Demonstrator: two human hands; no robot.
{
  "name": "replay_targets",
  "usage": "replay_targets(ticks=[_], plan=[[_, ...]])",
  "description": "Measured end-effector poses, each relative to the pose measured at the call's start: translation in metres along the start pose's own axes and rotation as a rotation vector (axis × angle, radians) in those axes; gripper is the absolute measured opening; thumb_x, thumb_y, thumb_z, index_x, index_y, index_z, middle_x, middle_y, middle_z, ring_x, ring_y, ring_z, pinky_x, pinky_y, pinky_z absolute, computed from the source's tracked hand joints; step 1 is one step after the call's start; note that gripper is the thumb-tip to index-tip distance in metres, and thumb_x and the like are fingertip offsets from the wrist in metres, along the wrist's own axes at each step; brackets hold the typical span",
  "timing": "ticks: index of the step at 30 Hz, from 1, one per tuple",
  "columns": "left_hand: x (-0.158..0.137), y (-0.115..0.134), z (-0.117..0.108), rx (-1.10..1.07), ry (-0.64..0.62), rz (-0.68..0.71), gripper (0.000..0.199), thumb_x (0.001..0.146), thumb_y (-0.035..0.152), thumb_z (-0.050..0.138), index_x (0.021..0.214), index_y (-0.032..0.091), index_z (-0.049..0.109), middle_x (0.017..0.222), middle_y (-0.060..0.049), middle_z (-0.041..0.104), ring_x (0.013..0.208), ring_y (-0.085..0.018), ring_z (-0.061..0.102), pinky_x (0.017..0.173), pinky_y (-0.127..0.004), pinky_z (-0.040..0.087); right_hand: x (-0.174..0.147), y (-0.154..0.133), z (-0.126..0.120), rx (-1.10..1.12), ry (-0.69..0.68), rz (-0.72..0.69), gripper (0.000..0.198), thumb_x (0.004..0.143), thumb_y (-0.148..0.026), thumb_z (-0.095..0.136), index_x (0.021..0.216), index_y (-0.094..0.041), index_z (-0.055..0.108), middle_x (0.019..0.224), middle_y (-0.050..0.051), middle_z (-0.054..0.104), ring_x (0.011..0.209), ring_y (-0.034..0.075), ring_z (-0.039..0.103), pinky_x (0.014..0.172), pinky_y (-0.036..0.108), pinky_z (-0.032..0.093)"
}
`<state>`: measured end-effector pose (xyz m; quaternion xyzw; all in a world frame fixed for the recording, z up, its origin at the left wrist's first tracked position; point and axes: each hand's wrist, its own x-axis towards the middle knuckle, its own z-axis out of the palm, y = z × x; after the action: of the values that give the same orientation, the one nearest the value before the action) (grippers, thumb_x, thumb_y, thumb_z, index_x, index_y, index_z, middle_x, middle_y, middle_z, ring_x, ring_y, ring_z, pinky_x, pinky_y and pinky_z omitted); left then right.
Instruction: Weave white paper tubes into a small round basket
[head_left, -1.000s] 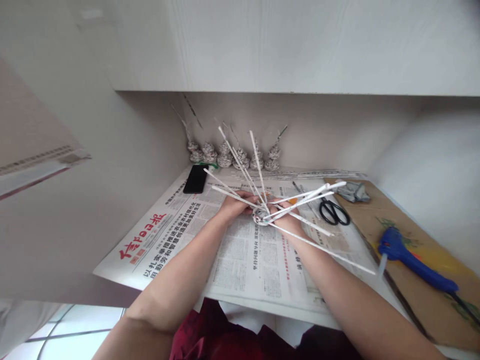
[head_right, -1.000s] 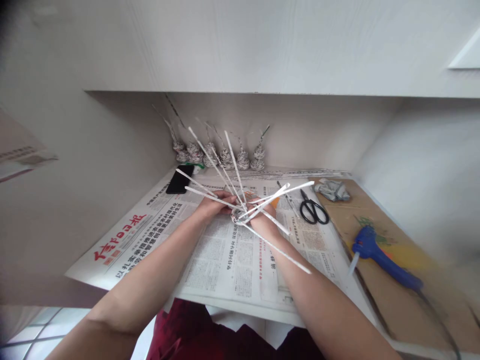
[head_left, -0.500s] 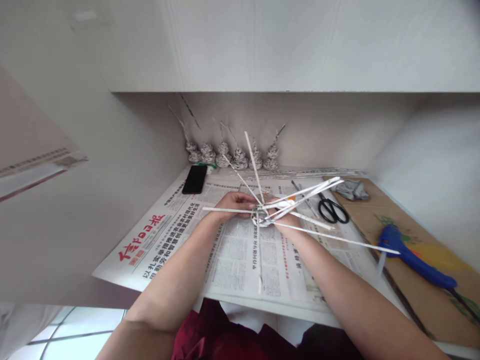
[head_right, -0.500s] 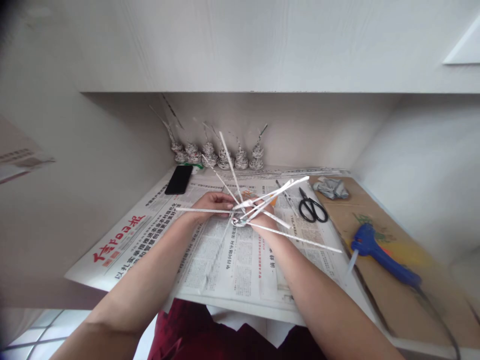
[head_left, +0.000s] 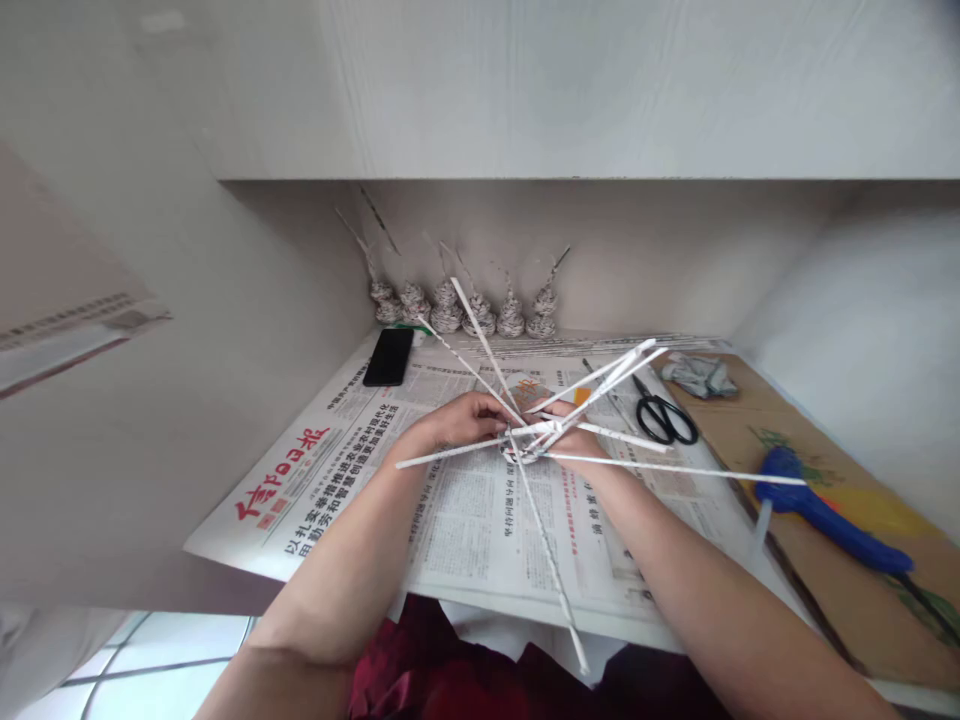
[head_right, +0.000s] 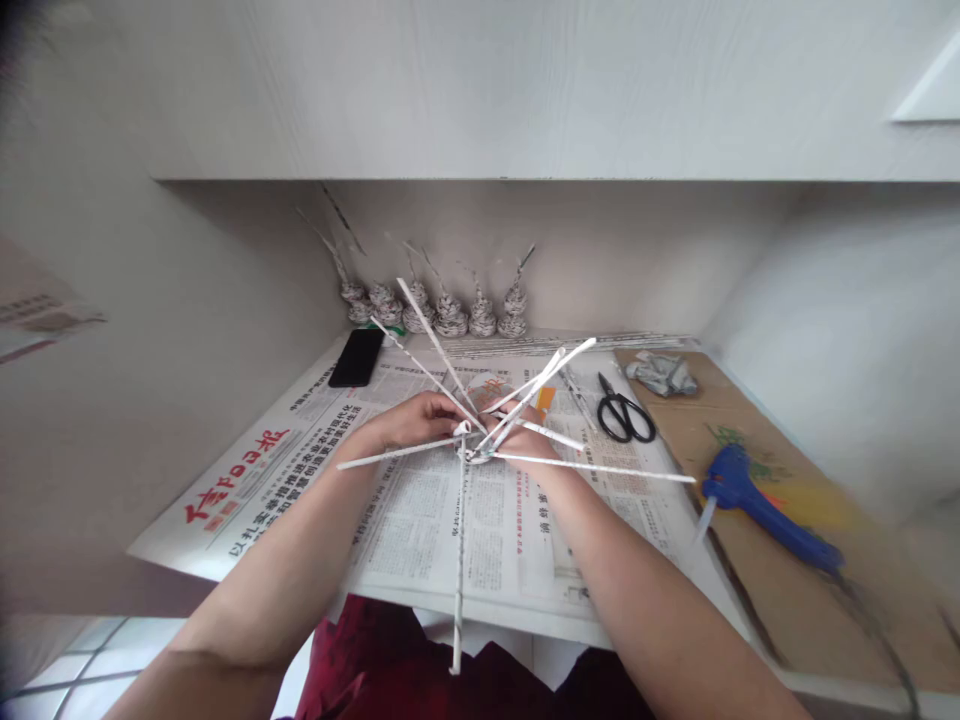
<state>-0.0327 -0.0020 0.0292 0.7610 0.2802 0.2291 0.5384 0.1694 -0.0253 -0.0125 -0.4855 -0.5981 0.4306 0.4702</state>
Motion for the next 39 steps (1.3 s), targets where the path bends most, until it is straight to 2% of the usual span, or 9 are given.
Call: replay_targets(ticks=[2,5,9,15,19,25,33,36,39], plan=[[0.000,-0.001,0.000,-0.015,-0.037,-0.043,0.023,0.076,0.024,0.064,0.096,0.015,0.072,0.093,-0.007,0.071,0.079,-0.015,0.064,0.074,-0.026,0.051,0.000,0.001,0.000,-0.010,-0.066,-0.012,0.024,0.068,-0.039,0.069,0.080,-0.017,0.068,0.070,0.005,0.069,0.062,0.019,0.063,0.056,0.029,0.051],[0.001,-0.003,0.000,-0.098,-0.064,-0.110,0.019,0.074,0.024,0.065,0.088,0.012,0.071,0.085,-0.007,0.069,0.072,-0.014,0.062,0.066,-0.025,0.051,0.001,0.000,0.000,-0.084,-0.056,-0.038,0.023,0.073,-0.039,0.065,0.083,-0.018,0.069,0.073,0.004,0.069,0.063,0.018,0.063,0.057,0.029,0.051],[0.001,-0.002,0.001,-0.115,-0.041,-0.069,0.021,0.069,0.023,0.070,0.087,0.013,0.069,0.080,-0.006,0.067,0.069,-0.015,0.061,0.063,-0.026,0.051,0.001,-0.006,-0.001,-0.156,-0.064,-0.064,0.021,0.071,-0.038,0.067,0.081,-0.020,0.070,0.080,0.006,0.071,0.069,0.020,0.065,0.062,0.031,0.052],[-0.003,0.007,0.000,-0.078,-0.034,0.030,0.028,0.070,0.026,0.071,0.095,0.014,0.070,0.087,-0.008,0.069,0.077,-0.017,0.063,0.069,-0.026,0.051,-0.002,-0.006,-0.001,0.065,-0.132,0.038,0.032,0.066,-0.044,0.071,0.086,-0.019,0.070,0.079,0.006,0.070,0.070,0.022,0.066,0.062,0.034,0.053],[-0.005,0.008,0.000,-0.070,-0.131,-0.031,0.034,0.075,0.034,0.068,0.103,0.016,0.071,0.098,-0.010,0.070,0.080,-0.017,0.063,0.066,-0.023,0.050,-0.002,-0.006,0.001,0.091,-0.129,0.065,0.030,0.064,-0.041,0.074,0.084,-0.018,0.071,0.074,0.006,0.070,0.067,0.022,0.065,0.061,0.034,0.053],[-0.003,0.008,0.001,-0.032,-0.221,-0.061,0.033,0.071,0.041,0.071,0.088,0.013,0.071,0.079,-0.006,0.068,0.068,-0.013,0.059,0.063,-0.022,0.047,-0.001,-0.004,0.003,0.021,-0.155,0.114,0.031,0.062,-0.039,0.076,0.082,-0.016,0.071,0.070,0.005,0.069,0.061,0.018,0.063,0.056,0.030,0.051],[0.001,0.002,0.008,-0.078,0.010,0.012,0.041,0.074,0.045,0.067,0.097,0.012,0.063,0.072,-0.002,0.061,0.056,-0.009,0.050,0.049,-0.020,0.040,-0.002,-0.007,-0.001,0.143,-0.172,0.130,0.031,0.059,-0.039,0.077,0.081,-0.019,0.069,0.072,0.003,0.068,0.066,0.019,0.063,0.061,0.033,0.053],[0.005,-0.006,0.009,-0.077,0.164,0.044,0.036,0.068,0.040,0.074,0.089,0.012,0.062,0.073,-0.002,0.062,0.062,-0.011,0.055,0.057,-0.022,0.044,0.001,-0.003,0.000,0.091,-0.121,0.126,0.029,0.061,-0.040,0.075,0.080,-0.018,0.068,0.071,0.003,0.068,0.064,0.020,0.063,0.059,0.034,0.053],[0.008,-0.013,0.010,-0.079,0.224,0.070,0.034,0.066,0.035,0.076,0.087,0.012,0.061,0.077,-0.004,0.065,0.068,-0.013,0.059,0.064,-0.024,0.047,0.003,-0.001,0.001,0.041,-0.056,0.069,0.028,0.067,-0.040,0.071,0.081,-0.016,0.068,0.073,0.005,0.068,0.065,0.020,0.063,0.061,0.034,0.053]])
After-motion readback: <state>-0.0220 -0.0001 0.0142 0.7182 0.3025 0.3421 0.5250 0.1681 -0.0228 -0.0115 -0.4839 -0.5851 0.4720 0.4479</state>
